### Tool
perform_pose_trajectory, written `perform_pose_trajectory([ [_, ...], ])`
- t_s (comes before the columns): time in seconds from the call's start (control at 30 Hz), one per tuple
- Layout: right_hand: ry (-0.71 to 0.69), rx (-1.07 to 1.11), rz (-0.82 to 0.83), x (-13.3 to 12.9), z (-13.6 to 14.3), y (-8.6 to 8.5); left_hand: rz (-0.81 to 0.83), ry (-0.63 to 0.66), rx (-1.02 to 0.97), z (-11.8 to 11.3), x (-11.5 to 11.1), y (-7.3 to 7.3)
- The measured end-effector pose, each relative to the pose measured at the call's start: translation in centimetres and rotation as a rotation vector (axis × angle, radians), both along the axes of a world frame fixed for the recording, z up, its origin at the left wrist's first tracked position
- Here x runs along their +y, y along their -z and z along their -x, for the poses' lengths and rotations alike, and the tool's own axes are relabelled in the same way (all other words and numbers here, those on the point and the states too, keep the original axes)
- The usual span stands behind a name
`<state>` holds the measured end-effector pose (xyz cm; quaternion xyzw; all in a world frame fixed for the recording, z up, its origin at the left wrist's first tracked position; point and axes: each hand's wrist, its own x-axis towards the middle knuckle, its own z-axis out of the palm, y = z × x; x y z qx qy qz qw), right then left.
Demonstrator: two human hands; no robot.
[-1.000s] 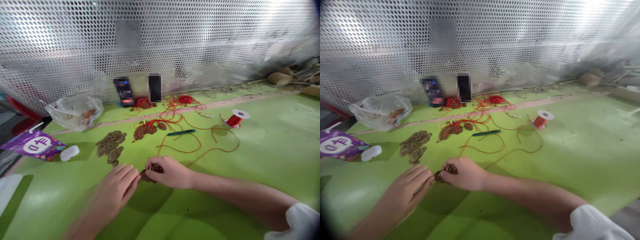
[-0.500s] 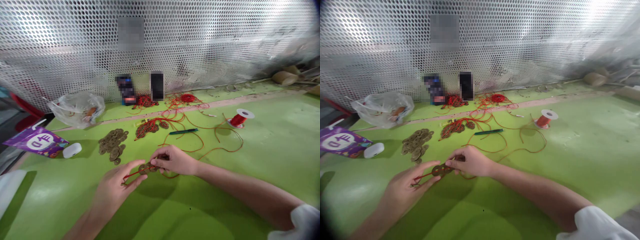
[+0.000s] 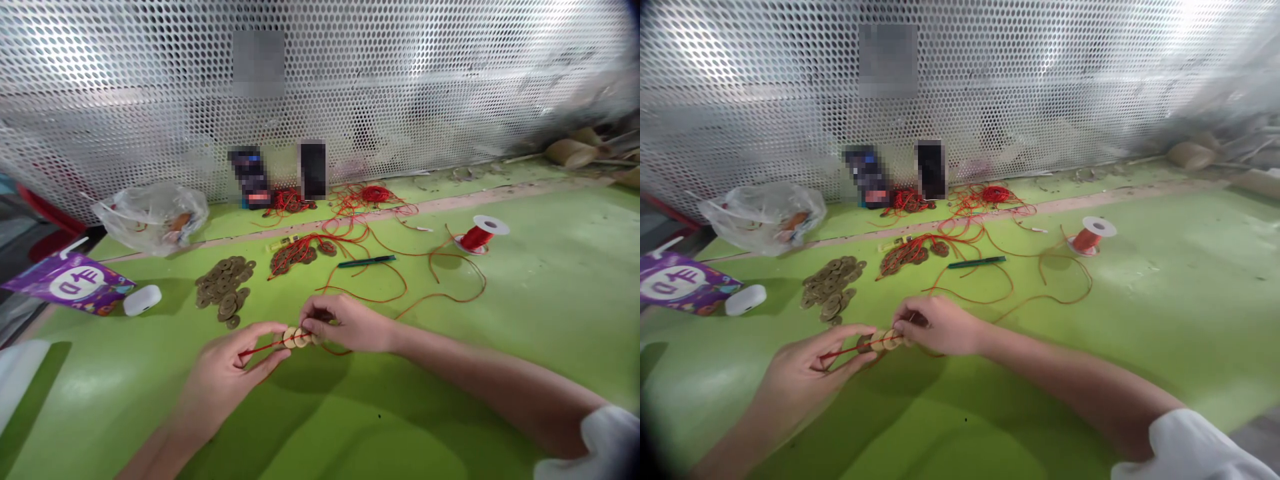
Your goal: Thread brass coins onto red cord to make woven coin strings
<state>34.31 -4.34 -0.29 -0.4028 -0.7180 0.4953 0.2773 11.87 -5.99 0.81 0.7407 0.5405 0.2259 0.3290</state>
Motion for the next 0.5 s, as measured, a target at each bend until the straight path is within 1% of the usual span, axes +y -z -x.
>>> perform_pose_trajectory([
  [0.13,-0.048,0.046,0.072,-0.5,0.3,0.2,-0.013,-0.001,0.000,-0.1,-0.1,-0.2],
  [0.33,-0.072,0.124,0.019,-1.3,1.0,-0.4,0.011,-0.026,-0.032,-0.5,-0.5,-0.7],
  [0.5,0.031,0.122,-0.018,-1.7,1.6,-0.1,0.049,-0.020,-0.054,-0.6,-0.3,-1.0],
])
